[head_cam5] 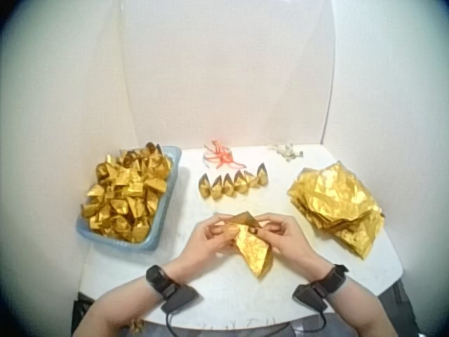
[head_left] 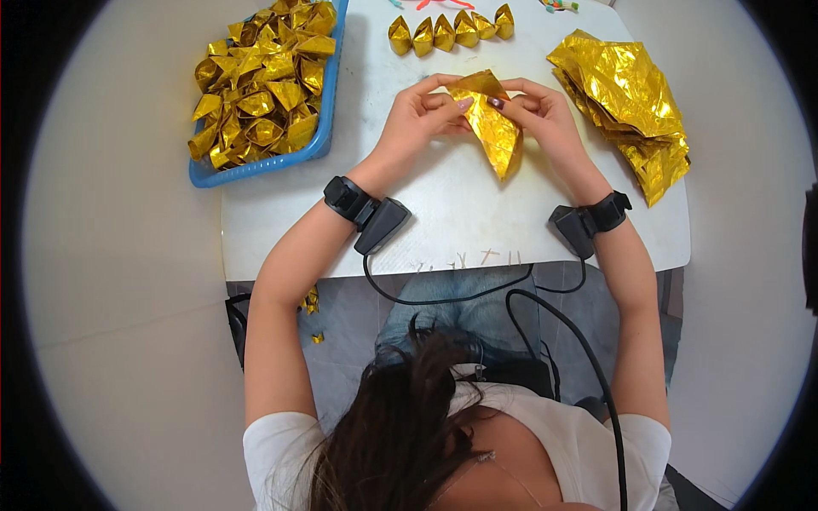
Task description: Folding gold-colored square paper into decorative shapes, likely joss paper.
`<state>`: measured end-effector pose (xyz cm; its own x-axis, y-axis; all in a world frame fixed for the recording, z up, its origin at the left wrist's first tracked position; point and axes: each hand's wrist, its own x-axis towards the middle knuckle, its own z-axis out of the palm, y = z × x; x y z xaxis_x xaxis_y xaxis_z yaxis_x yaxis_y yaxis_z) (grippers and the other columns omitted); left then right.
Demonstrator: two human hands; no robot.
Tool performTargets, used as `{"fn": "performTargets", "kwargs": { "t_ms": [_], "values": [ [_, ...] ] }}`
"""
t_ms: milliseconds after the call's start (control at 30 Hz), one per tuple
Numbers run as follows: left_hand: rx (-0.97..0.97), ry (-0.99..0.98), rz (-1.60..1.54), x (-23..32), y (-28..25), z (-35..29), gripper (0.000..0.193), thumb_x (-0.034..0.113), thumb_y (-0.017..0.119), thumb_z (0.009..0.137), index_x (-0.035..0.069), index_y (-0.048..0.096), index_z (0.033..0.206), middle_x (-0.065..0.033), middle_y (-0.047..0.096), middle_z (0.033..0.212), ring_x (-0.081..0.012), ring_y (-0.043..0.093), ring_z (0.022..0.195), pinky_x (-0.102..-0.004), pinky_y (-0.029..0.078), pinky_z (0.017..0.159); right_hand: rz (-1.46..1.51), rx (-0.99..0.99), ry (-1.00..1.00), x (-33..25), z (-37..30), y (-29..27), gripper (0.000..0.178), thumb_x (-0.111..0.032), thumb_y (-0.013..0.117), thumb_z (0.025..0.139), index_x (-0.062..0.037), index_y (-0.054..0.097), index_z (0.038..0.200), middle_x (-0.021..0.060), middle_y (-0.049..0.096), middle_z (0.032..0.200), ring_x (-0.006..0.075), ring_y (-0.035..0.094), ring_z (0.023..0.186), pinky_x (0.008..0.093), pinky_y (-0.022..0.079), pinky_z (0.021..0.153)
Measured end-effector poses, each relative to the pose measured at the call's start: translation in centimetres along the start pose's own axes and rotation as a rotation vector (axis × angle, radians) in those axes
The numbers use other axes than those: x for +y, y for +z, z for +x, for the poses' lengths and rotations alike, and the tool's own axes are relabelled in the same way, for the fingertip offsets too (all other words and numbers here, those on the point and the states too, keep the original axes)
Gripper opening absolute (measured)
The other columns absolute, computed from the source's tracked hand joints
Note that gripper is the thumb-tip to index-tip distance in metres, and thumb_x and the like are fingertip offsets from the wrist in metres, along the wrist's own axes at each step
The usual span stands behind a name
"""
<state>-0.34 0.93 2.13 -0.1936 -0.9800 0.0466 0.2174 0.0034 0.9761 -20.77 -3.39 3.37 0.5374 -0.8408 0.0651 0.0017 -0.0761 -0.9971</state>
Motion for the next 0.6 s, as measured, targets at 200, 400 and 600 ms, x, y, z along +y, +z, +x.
{"fn": "performTargets", "kwargs": {
  "t_ms": [200,400,600],
  "values": [
    [0.048,0.004,-0.106,-0.4,-0.5,0.1,0.023,0.014,0.057,0.091,0.005,0.054,0.112,-0.0068,0.064,0.098,-0.0128,0.065,0.082,-0.025,0.054,0.073,0.064,0.011,0.047,0.1,-0.1,0.5,0.024,-0.008,0.052,0.089,-0.0044,0.067,0.108,0.0003,0.066,0.08,0.0045,0.058,0.072,0.0192,0.047,0.067],
    [0.04,-0.042,-0.2,0.1,-0.2,0.1,0.016,0.014,0.055,0.092,0.007,0.055,0.106,-0.0071,0.062,0.105,-0.0147,0.064,0.086,-0.0268,0.055,0.073,-0.041,-0.03,0.049,0.5,-0.1,0.0,0.025,-0.009,0.051,0.089,-0.0061,0.067,0.108,-0.0022,0.064,0.076,0.0017,0.053,0.066,0.0169,0.042,0.059],
    [0.203,0.086,0.001,-1.2,-1.1,0.5,0.017,0.011,0.061,0.089,0.006,0.058,0.105,-0.003,0.062,0.105,-0.0103,0.061,0.092,-0.026,0.053,0.075,-0.009,-0.123,0.066,-1.9,-0.6,0.9,0.029,-0.008,0.051,0.088,-0.0084,0.064,0.114,-0.0029,0.064,0.095,0.0021,0.051,0.073,0.0172,0.042,0.065]
  ]
}}
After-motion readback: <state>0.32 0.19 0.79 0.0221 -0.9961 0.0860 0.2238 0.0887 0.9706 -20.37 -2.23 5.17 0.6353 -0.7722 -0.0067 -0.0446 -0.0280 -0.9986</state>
